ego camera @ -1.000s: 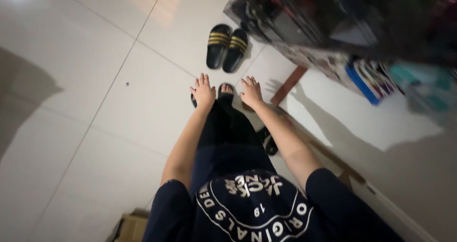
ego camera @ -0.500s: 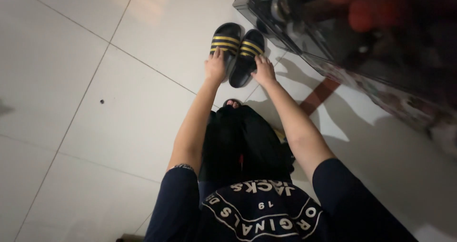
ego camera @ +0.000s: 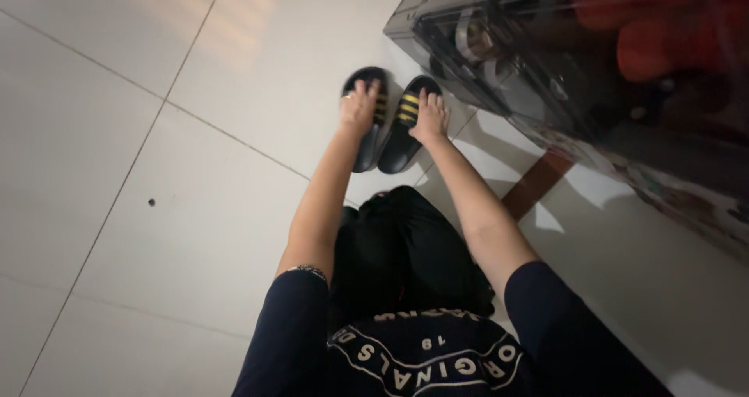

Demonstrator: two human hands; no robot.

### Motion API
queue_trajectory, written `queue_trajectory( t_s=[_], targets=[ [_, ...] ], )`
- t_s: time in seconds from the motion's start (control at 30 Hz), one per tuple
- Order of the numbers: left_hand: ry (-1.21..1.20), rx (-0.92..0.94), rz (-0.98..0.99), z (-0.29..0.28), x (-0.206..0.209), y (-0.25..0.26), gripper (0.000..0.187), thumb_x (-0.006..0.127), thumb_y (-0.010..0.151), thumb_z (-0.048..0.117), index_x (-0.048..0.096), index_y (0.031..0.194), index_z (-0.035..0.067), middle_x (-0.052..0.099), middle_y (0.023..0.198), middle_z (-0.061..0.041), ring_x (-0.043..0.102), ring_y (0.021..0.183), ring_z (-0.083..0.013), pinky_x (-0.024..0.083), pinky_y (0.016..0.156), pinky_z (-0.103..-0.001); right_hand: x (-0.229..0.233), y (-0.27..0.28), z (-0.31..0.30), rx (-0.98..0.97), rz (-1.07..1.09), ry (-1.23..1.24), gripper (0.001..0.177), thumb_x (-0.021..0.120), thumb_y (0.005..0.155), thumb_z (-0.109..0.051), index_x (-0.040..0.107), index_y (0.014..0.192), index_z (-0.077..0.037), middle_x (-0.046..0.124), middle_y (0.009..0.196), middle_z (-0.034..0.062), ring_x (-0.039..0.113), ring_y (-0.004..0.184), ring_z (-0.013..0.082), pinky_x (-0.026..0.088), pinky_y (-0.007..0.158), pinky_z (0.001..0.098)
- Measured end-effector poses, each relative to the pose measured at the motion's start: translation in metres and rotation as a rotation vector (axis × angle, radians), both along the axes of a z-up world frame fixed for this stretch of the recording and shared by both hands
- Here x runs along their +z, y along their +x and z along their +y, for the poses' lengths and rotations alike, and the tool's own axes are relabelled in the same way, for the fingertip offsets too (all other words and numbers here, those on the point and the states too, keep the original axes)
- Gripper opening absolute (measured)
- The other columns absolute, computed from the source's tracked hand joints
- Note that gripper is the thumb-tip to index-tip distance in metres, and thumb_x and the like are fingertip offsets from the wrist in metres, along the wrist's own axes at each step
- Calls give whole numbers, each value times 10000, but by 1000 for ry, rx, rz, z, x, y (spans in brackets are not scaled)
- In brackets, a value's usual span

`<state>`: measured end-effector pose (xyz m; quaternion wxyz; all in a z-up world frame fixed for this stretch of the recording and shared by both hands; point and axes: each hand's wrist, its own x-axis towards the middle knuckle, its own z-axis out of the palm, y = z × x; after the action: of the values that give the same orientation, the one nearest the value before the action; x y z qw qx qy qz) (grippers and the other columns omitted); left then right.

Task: Check a floor fan, sweep the floor with a broom, and organize multiple pairs of sandals and slippers.

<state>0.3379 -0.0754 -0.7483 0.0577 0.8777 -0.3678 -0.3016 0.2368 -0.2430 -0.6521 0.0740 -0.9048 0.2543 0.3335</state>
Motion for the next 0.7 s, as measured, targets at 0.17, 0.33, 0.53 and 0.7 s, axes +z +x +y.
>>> queue_trajectory(
  t_s=[0.17, 0.33, 0.53, 0.7],
  targets=[
    [140, 159, 96, 38, 135, 23, 776, 854, 697, 239, 468, 1348, 70, 520, 1304, -149, 639, 1088, -308, 564, 857, -436, 73, 14, 29, 24, -37, -59, 1100, 980, 540, -391, 410, 1425, -76, 519, 1332, 123, 462, 1313, 329, 342, 1076, 509],
    [80, 413, 112, 102, 178, -17, 426, 731, 801, 154, 583, 1188, 55, 651, 1155, -172, 673, 1006, -357, 568, 823, -468, 164, 6, 69, -113, -142, 3, 957, 974, 592, -406, 447, 1333, -107, 573, 1263, 129, 585, 1187, 311, 346, 1083, 553],
    [-181, 755, 6, 143, 351, -60, 115, 637, 933, 125, 736, 989, 108, 723, 1005, -168, 683, 934, -393, 545, 798, -512, 301, -14, 109, -454, -266, 50, 977, 996, 538, -419, 445, 1266, -72, 687, 1162, 152, 667, 1081, 367, 466, 916, 563],
    [-125, 878, 42, 188, 530, -83, 193, 723, 876, 272, 759, 928, 89, 727, 862, -174, 690, 831, -404, 536, 732, -532, 399, -65, 135, -581, -441, 215, 560, 870, 779, -371, 594, 1144, -48, 731, 1043, 233, 690, 995, 432, 546, 860, 512]
  ],
)
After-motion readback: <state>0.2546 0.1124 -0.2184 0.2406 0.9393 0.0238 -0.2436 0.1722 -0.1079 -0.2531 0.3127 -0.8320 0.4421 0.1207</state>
